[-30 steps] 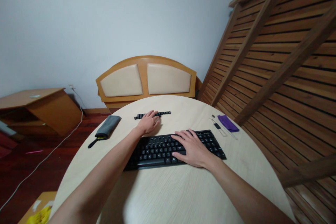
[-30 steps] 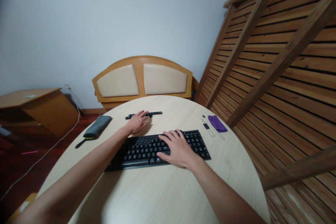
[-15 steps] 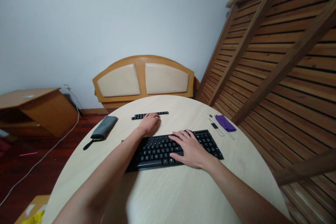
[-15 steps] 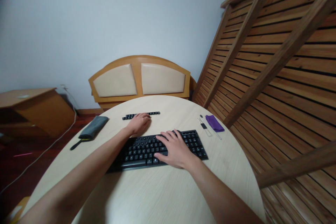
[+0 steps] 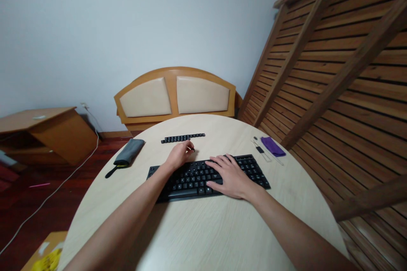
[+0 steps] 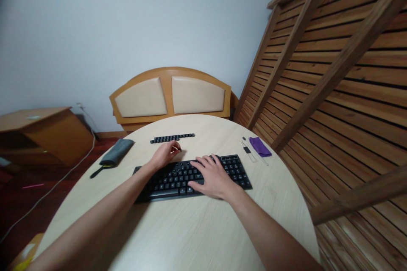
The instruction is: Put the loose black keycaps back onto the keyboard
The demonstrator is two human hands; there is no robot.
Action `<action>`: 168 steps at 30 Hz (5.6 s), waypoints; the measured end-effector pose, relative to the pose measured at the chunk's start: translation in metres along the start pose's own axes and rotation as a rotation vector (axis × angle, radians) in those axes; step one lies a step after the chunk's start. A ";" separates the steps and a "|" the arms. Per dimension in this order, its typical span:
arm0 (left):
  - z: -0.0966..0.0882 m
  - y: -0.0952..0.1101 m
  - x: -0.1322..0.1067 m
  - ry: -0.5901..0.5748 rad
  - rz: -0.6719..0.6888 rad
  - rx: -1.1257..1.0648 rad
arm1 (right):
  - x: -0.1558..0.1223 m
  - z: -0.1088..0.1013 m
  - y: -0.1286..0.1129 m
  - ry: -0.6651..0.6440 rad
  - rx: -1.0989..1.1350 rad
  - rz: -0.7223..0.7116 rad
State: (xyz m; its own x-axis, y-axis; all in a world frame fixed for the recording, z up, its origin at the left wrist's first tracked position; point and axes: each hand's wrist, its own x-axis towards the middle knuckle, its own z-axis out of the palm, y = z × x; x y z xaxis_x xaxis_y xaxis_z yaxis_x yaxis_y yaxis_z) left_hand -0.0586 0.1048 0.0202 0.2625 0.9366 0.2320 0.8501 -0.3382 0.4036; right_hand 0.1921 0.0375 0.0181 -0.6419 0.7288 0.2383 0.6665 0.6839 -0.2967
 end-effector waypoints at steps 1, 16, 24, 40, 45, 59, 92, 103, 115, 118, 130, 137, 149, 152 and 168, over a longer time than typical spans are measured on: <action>-0.001 0.004 -0.009 0.009 -0.008 -0.036 | 0.000 0.000 0.000 -0.002 -0.002 0.001; 0.004 0.022 -0.090 0.062 -0.105 -0.484 | -0.010 0.000 -0.016 -0.014 0.001 0.042; 0.009 0.023 -0.094 0.098 -0.091 -0.380 | -0.009 0.000 -0.018 -0.017 0.018 0.019; 0.013 0.024 -0.098 0.090 0.094 -0.187 | -0.011 0.001 -0.016 -0.018 0.049 -0.068; 0.010 0.029 -0.103 0.082 0.092 -0.157 | -0.014 0.001 -0.021 -0.008 0.045 -0.056; 0.006 0.029 -0.101 0.069 0.069 -0.211 | -0.014 0.000 -0.031 -0.075 0.075 -0.119; 0.001 0.018 -0.090 0.039 -0.036 -0.312 | -0.010 0.011 -0.045 -0.062 0.034 -0.090; -0.006 -0.015 -0.018 0.010 0.101 0.248 | -0.011 0.008 -0.042 -0.069 0.035 -0.096; 0.014 -0.042 0.030 -0.016 0.023 0.343 | -0.012 0.006 -0.041 -0.076 0.061 -0.075; 0.019 -0.043 0.033 -0.031 0.031 0.344 | -0.012 0.006 -0.042 -0.076 0.066 -0.073; 0.013 -0.025 0.021 -0.044 0.087 0.264 | -0.012 0.007 -0.041 -0.069 0.058 -0.081; -0.003 -0.016 -0.020 -0.044 0.026 0.155 | -0.011 0.008 -0.041 -0.074 0.042 -0.092; -0.006 0.021 -0.113 0.120 -0.023 -0.348 | -0.012 0.007 -0.046 -0.094 0.048 -0.106; -0.007 0.022 -0.113 0.108 -0.044 -0.365 | -0.012 0.006 -0.046 -0.096 0.066 -0.104; -0.005 0.019 -0.115 0.087 0.081 -0.271 | -0.013 0.009 -0.041 -0.100 0.083 -0.106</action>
State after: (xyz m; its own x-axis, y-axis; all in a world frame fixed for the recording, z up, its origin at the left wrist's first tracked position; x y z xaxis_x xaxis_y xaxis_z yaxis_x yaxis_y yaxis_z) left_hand -0.0747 -0.0097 0.0059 0.2739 0.8984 0.3434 0.6720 -0.4342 0.5999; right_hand 0.1694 -0.0004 0.0187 -0.7443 0.6430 0.1804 0.5621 0.7490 -0.3508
